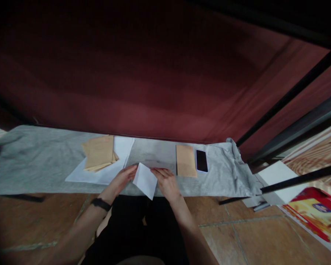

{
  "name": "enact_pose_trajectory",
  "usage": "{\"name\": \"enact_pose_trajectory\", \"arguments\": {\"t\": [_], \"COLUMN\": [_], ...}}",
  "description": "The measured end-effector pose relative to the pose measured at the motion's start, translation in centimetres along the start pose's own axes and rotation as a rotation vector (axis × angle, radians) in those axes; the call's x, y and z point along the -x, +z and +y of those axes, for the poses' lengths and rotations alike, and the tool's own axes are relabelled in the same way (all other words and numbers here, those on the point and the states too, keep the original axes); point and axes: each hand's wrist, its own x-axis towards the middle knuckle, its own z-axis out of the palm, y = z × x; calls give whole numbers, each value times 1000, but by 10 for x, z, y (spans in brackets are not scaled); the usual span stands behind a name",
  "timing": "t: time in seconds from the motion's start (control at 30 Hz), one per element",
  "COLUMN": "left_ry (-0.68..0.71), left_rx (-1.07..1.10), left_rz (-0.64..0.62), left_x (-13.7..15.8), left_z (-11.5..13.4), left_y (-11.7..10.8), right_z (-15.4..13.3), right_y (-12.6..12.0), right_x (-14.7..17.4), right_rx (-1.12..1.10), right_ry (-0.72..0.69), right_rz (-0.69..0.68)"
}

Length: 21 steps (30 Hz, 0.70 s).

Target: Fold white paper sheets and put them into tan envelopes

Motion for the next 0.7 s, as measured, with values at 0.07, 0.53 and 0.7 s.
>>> {"name": "enact_pose_trajectory", "arguments": {"t": [0.07, 0.53, 0.7], "left_ry": [21, -114, -20], "left_rx": [-16, -144, -100], "left_rz": [-32, -153, -95], "left_x": [1, 6, 5], "left_z": [6, 14, 11], "left_y": [1, 6, 9], "right_z": [-1, -10, -6], "right_y": [1, -7, -5], "right_x": [1, 6, 8], "right_rx": [-63, 104, 48], "right_ry": [56, -95, -70], "right_rz": [11, -35, 25]}}
